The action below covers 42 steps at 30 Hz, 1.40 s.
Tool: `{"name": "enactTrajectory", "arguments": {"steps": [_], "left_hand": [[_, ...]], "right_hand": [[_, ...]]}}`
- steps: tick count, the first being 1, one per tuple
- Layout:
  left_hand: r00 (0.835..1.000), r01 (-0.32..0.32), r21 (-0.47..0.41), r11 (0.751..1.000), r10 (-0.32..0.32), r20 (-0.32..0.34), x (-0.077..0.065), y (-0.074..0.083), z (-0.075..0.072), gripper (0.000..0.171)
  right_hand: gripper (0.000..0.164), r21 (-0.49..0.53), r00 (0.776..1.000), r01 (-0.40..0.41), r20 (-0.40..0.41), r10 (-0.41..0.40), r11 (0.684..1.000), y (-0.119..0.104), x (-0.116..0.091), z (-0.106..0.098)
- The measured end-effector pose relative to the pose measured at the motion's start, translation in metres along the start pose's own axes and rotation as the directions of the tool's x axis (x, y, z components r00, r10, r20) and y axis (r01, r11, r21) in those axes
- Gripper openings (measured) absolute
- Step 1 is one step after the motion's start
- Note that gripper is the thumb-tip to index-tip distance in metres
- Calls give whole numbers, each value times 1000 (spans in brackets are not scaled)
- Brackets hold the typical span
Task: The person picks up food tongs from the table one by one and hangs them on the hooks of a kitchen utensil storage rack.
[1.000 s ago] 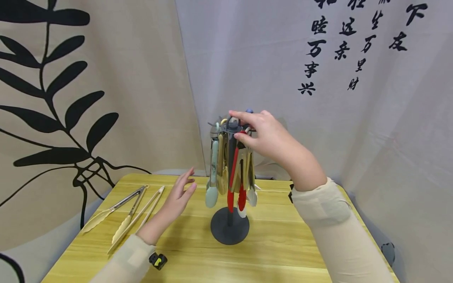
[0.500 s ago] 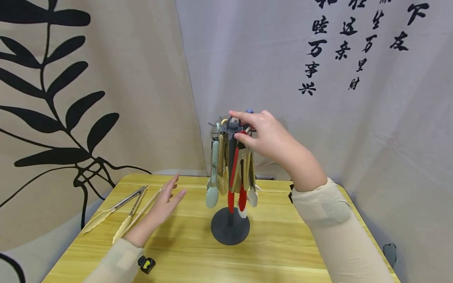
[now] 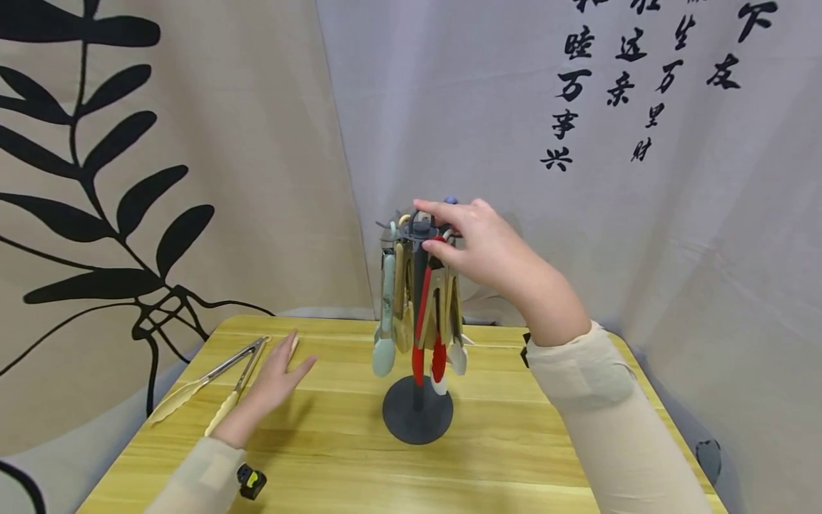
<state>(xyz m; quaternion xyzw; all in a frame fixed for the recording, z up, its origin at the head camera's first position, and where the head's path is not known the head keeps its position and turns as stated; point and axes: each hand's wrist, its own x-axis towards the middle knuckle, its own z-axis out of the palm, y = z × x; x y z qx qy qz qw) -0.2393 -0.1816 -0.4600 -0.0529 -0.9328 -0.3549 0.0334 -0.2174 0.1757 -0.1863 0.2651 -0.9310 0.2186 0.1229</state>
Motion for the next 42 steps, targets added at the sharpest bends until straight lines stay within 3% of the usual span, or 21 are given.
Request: {"name": "enactTrajectory", "arguments": {"steps": [7,11,22,33,42], "left_hand": [[996,74,116,990,-79,36,4,-22,-1,89],[987,132,164,978,-144,68,3,-31,-1,88],[965,208,253,945,-240,107,-1,-51,2,86],[960,205,352,913,-258,112,-1,-63,6,81],[947,252,395,884,-308,86,-2,-67,2,81]], "right_hand": [[55,-1,1000,14,-11,-14,1000,0,0,1],[55,3,1000,14,-13,-14,1000,0,0,1],[56,3,1000,9,2,-9,1000,0,0,0],[56,5,1000,8,-6,-7,1000,0,0,1],[56,1,1000,12,-1,-12,1000,-1,0,1]]}}
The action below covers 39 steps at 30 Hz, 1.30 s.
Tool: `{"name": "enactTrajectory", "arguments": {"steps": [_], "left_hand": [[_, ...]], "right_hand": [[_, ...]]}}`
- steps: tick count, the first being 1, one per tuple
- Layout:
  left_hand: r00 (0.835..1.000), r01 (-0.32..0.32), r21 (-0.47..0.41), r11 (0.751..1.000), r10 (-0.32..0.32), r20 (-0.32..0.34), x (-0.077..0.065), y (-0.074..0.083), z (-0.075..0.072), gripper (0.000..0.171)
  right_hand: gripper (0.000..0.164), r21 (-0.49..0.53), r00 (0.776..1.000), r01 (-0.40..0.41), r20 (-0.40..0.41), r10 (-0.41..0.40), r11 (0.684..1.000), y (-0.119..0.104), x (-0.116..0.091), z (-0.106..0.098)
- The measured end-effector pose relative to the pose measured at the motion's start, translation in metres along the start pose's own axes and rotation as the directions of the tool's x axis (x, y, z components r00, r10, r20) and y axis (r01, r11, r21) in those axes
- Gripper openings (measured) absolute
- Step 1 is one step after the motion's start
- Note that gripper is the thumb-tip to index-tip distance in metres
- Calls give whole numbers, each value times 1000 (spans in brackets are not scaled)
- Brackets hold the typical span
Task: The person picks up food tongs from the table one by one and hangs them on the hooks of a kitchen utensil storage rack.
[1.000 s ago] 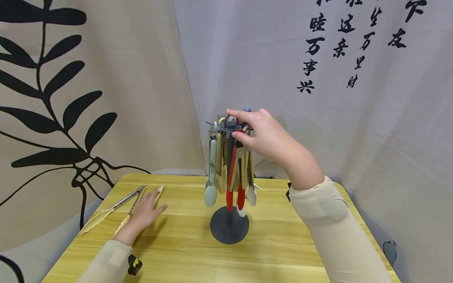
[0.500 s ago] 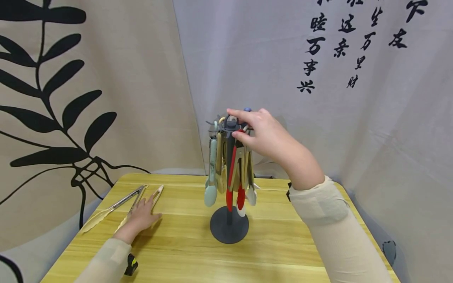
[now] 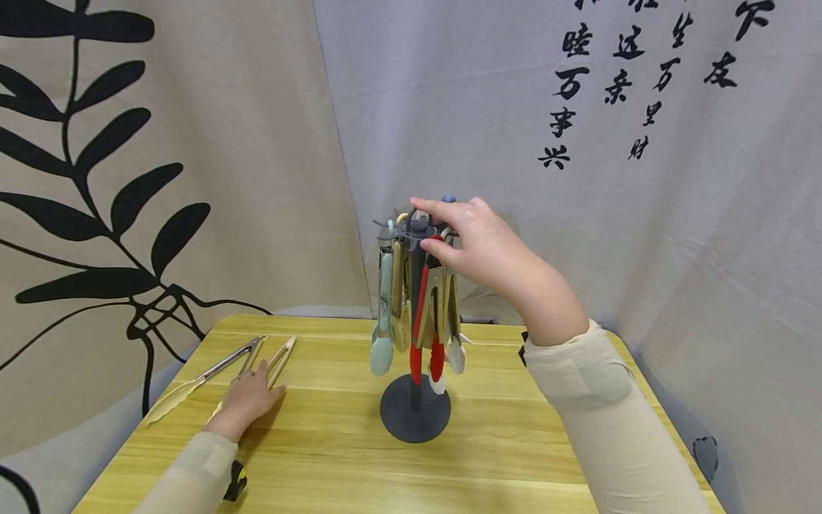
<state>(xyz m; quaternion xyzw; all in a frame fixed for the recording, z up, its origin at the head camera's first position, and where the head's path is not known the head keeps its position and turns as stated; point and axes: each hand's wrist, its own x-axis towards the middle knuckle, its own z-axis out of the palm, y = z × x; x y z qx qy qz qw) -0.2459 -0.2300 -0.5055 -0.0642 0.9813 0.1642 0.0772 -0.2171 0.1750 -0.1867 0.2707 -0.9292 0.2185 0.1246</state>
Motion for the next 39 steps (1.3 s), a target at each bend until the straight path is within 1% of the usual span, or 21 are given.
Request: {"name": "enactTrajectory", "arguments": {"steps": [7,12,17,22,28,33,39], "left_hand": [[999,30,11,999,-30,11,-1,-2,-3,77],[999,23,25,999,-24,28,2,-5,-3,63],[1000,8,29,1000,-9,28,6,-8,-2,57],[1000,-3,15,1000,3,17,6,-8,-5,58],[1000,7,-36,999,-8,-25,3,-2,-13,67],[999,-2,-79,997,-1,-38,3,0,-19,73],[999,-9,-97,995,4,-55,5,1,-19,75]], "right_hand": [[57,-2,1000,-5,3,5,1000,0,0,0],[57,0,1000,-4,-3,4,1000,1,0,0],[57,2,1000,-3,-4,3,1000,1,0,0],[57,-8,1000,-6,-8,6,1000,1,0,1],[57,-9,1000,-7,-5,7,1000,1,0,1],[57,-7,1000,-10,-4,10,1000,1,0,0],[57,-11,1000,-8,-2,8,1000,1,0,1]]}}
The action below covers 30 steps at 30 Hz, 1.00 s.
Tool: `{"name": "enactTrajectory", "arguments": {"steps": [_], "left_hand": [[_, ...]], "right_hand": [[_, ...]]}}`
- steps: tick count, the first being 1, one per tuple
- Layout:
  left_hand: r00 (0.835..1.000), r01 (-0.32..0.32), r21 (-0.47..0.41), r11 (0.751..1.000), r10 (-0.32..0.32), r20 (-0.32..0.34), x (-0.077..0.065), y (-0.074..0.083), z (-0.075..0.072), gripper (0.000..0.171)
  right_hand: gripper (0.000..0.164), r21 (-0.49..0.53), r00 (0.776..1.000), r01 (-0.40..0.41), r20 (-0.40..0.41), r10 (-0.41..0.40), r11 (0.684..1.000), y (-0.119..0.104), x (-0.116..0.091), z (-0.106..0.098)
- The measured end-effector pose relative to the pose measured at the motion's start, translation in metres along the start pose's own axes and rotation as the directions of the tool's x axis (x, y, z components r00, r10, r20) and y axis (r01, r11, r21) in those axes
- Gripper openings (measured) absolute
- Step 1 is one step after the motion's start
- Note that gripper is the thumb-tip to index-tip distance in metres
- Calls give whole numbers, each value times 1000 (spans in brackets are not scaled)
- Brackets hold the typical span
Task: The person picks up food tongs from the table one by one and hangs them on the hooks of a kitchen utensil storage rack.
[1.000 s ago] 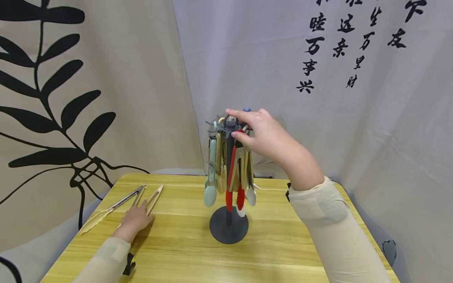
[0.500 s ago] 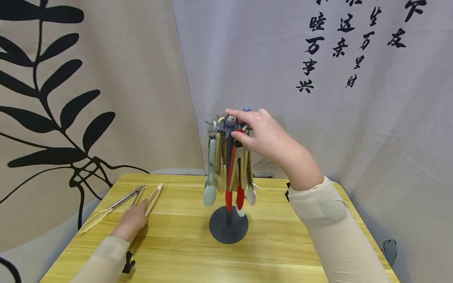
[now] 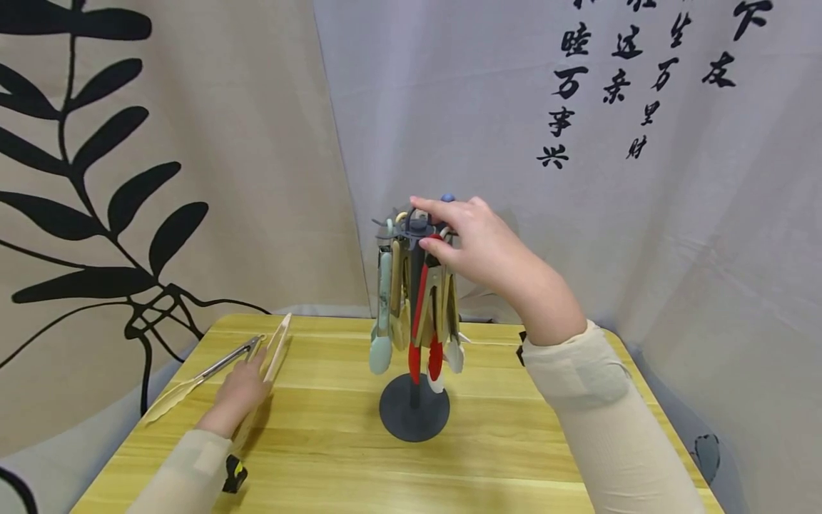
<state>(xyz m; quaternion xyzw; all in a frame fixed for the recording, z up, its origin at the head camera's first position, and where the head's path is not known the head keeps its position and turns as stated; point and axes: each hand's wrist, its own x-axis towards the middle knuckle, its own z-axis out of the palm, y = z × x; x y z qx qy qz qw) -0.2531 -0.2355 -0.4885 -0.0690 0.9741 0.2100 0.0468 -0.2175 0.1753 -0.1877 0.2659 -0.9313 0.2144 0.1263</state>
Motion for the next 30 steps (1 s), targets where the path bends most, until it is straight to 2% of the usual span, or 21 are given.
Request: {"name": "enactTrajectory", "arguments": {"steps": [16,24,30], "left_hand": [[997,-22,-1,1000,22,-69,3,5,0,77],[993,-53,-36,998,49,-103,1,16,-3,78],[985,-101,-54,993,92,-148,-3,27,-7,78]], "right_hand": [[57,-3,1000,-1,2,1,1000,0,0,0],[57,-11,1000,-7,-2,7,1000,-2,0,0],[57,-20,1000,-24,-4,24,1000,-5,0,0]]}}
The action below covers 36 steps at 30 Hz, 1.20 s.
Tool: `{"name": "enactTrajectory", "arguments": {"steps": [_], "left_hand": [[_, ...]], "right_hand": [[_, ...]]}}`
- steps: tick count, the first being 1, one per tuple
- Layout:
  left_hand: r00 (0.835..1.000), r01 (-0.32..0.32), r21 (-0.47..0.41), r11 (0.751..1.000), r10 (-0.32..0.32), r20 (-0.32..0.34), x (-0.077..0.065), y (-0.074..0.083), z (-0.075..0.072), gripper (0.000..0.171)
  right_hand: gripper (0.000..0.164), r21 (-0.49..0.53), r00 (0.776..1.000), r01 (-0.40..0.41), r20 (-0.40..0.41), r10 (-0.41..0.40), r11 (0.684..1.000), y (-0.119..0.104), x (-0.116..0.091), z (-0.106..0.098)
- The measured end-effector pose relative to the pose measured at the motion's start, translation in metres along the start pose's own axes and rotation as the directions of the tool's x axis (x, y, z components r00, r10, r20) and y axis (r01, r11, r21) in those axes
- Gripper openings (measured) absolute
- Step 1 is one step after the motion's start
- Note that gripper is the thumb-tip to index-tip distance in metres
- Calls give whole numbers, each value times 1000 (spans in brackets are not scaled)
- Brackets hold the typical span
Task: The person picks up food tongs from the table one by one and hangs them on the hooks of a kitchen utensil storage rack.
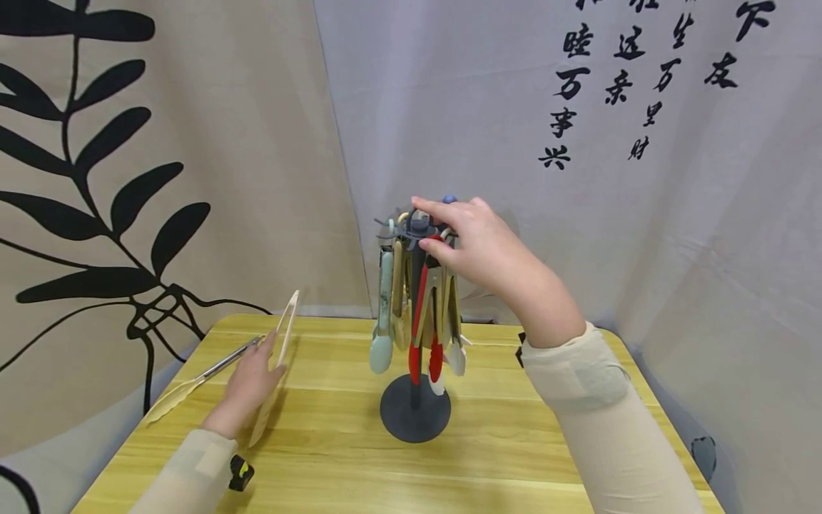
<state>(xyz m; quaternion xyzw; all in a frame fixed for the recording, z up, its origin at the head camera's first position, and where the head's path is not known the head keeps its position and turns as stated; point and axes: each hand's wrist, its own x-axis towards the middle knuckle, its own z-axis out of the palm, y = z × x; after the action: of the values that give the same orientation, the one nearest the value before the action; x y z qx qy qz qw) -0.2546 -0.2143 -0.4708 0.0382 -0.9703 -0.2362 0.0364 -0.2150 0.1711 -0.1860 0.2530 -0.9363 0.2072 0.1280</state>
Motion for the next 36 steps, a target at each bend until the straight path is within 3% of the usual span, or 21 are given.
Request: {"name": "enactTrajectory", "arguments": {"steps": [10,18,26,36], "left_hand": [[992,-78,-22,997,76,-100,-4,18,-3,80],[982,-148,-80,986,137,-132,-7,35,-7,79],[965,-213,-103,972,193,-178,-13,54,-13,78],[941,-269,-117,956,235,-243,-14,67,-18,78]], "right_hand": [[56,-4,1000,-18,-7,18,1000,-3,1,1],[56,3,999,-37,-9,37,999,-4,1,2],[54,-3,998,-66,-22,66,998,-7,2,3],[55,-51,992,-113,-66,109,992,-15,3,6]]}}
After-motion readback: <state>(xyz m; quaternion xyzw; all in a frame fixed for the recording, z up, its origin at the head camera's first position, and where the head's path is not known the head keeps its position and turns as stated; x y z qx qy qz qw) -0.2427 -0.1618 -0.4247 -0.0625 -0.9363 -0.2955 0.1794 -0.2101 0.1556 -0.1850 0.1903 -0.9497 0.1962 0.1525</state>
